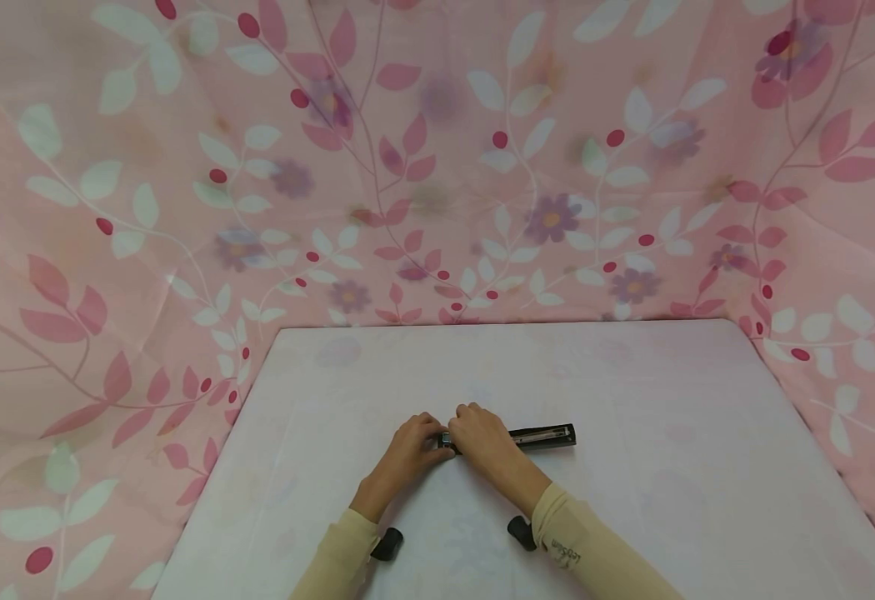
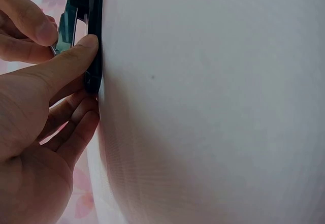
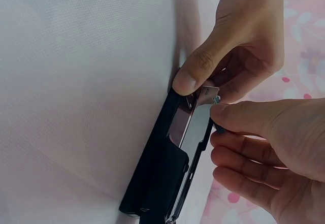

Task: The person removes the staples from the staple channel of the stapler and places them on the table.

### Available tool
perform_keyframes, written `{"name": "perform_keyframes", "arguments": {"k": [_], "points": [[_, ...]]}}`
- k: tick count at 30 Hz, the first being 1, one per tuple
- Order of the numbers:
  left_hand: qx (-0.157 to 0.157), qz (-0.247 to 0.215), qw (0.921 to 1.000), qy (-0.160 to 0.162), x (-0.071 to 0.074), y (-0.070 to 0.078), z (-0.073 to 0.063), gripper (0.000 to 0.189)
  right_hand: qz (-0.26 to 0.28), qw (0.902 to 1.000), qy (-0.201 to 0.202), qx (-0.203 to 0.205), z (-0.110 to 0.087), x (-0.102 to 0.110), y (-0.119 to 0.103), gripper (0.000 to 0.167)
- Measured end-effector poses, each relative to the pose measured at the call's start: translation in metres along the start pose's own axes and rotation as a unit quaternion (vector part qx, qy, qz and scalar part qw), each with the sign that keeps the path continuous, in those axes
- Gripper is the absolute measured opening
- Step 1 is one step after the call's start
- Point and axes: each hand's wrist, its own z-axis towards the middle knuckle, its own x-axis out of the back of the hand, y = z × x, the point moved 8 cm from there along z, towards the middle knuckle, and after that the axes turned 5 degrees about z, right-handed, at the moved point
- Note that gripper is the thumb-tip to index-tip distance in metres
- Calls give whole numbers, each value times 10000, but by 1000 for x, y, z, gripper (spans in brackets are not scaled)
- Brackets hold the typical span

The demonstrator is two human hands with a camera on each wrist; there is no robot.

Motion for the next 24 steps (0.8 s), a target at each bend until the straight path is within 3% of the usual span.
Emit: {"name": "perform_keyframes", "arguments": {"k": [13, 18, 24], "points": [[-233, -45, 9995, 202, 3, 3, 0, 28, 268, 9994, -175, -161, -1, -5, 7, 8], [-205, -38, 9997, 161, 2, 3, 0, 29, 440, 9984, -267, -245, -3, -4, 9, 6], [-146, -109, 9997, 155, 4, 4, 0, 30, 839, 9959, -103, -331, -5, 2, 12, 6]]}}
